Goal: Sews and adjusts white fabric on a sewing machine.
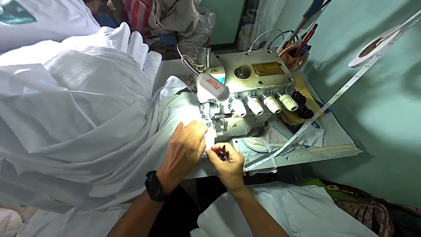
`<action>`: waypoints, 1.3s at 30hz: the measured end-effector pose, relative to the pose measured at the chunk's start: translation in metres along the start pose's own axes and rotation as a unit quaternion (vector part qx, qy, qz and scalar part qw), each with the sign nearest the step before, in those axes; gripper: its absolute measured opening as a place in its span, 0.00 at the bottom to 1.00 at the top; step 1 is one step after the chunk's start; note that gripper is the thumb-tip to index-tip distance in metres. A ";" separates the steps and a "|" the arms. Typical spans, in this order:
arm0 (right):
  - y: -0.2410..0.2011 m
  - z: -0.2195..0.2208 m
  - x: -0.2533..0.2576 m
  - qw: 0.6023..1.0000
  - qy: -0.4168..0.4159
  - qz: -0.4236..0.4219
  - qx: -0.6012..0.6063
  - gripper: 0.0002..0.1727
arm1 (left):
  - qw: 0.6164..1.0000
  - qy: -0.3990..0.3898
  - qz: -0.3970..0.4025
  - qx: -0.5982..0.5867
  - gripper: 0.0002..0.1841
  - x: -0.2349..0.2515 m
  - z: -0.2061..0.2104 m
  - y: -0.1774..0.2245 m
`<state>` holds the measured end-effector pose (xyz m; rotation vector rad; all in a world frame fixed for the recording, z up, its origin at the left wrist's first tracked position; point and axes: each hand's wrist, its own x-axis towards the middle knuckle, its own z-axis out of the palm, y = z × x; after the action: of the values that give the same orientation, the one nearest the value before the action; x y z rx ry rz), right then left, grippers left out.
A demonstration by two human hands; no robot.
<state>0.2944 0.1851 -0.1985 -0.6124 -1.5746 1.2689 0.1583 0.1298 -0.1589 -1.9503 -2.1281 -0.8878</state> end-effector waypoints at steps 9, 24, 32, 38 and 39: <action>0.017 0.010 0.016 0.977 0.039 -0.131 -0.164 0.07 | 0.996 -0.020 -0.026 -0.077 0.16 0.046 -0.003 -0.054; -0.021 -0.023 0.042 0.919 -0.119 -0.166 -0.337 0.23 | 0.959 0.039 -0.261 -0.106 0.50 -0.021 -0.015 -0.007; -0.033 0.015 0.059 0.852 -0.143 -0.225 -0.451 0.12 | 0.973 0.078 -0.216 0.022 0.15 -0.068 -0.024 0.031; 0.009 0.006 -0.001 0.935 -0.129 -0.183 -0.274 0.14 | 0.947 0.113 -0.105 -0.281 0.13 -0.156 -0.016 0.037; 0.018 0.008 -0.010 0.935 -0.126 -0.182 -0.278 0.14 | 0.941 0.123 -0.108 -0.297 0.13 -0.165 -0.015 0.040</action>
<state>0.2880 0.1792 -0.2188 -0.4783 -2.1719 0.6327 0.2179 -0.0214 -0.2099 -1.6974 -2.1087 -1.8888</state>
